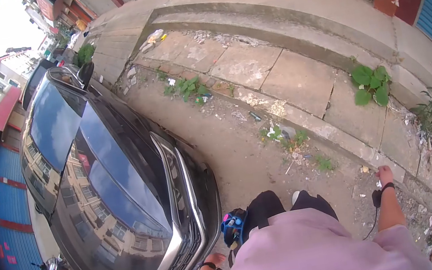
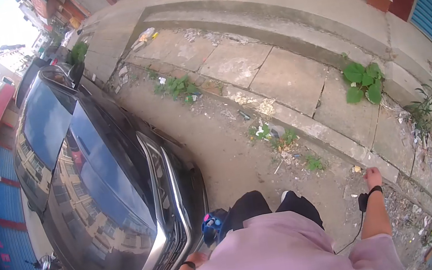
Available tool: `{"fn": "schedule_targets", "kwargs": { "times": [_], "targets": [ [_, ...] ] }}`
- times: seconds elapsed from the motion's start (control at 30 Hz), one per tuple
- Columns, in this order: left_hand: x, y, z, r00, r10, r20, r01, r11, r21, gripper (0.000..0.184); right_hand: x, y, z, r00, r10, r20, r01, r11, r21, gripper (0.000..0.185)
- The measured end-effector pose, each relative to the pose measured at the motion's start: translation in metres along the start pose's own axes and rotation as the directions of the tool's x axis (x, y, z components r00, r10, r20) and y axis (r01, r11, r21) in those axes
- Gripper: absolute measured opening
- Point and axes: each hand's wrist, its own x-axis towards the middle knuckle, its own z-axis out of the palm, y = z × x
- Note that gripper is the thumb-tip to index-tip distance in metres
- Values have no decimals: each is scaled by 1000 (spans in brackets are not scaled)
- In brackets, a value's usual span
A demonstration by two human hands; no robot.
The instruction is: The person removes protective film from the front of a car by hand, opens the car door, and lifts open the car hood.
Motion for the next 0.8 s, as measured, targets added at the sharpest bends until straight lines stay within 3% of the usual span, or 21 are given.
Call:
{"fn": "schedule_targets", "kwargs": {
  "times": [0.03, 0.07, 0.1, 0.13, 0.2, 0.27, 0.3, 0.33, 0.37, 0.4, 0.47, 0.5, 0.57, 0.6, 0.63, 0.67, 0.7, 0.73, 0.8],
  "targets": [
    [4, -12, 1, 988, 69, 140, 16, 849, -528, 22, 41, -77, 18, 982, -183, 54, 180, 982, 47, 22],
    [8, -12, -9, 959, 210, 189, 79, 442, -893, 23, 57, -167, 40, 982, -173, 81, 156, 972, 178, 21],
    [-3, 23, -10, 990, 63, -126, -124, 819, -561, 23, 76, -233, 64, 957, -248, 150, 201, 942, 270, 20],
    [-13, 54, -22, 974, -67, -218, -90, 766, -636, 17, 89, -289, 92, 929, -325, 177, 259, 912, 317, 19],
    [2, 91, -41, 956, -274, -104, 158, 780, -606, 14, 101, -374, 148, 857, -448, 252, 359, 873, 332, 18],
    [-16, 161, -89, 938, -285, -195, 154, 850, -504, 15, 98, -428, 206, 776, -515, 363, 445, 856, 262, 17],
    [31, 121, -69, 977, -92, -191, 38, 962, -271, 19, 86, -445, 231, 731, -519, 442, 506, 848, 158, 17],
    [32, 147, -90, 939, -294, -177, 186, 869, -458, 18, 81, -454, 255, 682, -521, 513, 578, 814, 58, 17],
    [42, 152, -107, 941, -274, -197, 156, 870, -467, 18, 81, -450, 283, 637, -514, 575, 630, 776, -4, 17],
    [53, 153, -122, 943, -255, -213, 127, 869, -478, 18, 78, -443, 304, 624, -459, 633, 619, 785, -41, 15],
    [55, 184, -187, 943, -315, -111, 226, 847, -481, 18, 74, -418, 330, 615, -350, 707, 606, 784, -139, 14],
    [67, 187, -211, 944, -320, -80, 233, 819, -524, 19, 91, -391, 344, 631, -184, 754, 543, 799, -259, 17],
    [102, 179, -250, 947, -322, -14, 233, 713, -661, 26, 91, -393, 337, 584, 305, 752, 227, 828, -512, 36],
    [114, 180, -277, 941, -338, 3, 270, 747, -608, 31, 116, -369, 337, 579, 406, 707, 150, 799, -582, 38],
    [107, 199, -312, 922, -382, -64, 276, 763, -584, 36, 116, -383, 328, 612, 419, 670, 197, 740, -643, 42],
    [112, 201, -339, 926, -368, -85, 246, 759, -602, 38, 122, -389, 324, 670, 412, 617, 142, 745, -651, 44],
    [121, 198, -357, 926, -373, -55, 259, 735, -627, 37, 139, -387, 320, 570, 153, 807, 560, 647, -518, 43],
    [133, 196, -379, 928, -371, -30, 265, 714, -648, 37, 144, -399, 325, 752, 371, 545, -44, 853, -520, 41],
    [137, 208, -437, 928, -332, -166, 199, 823, -532, 34, 185, -392, 337, 830, 325, 452, -149, 912, -382, 40]
  ]
}}
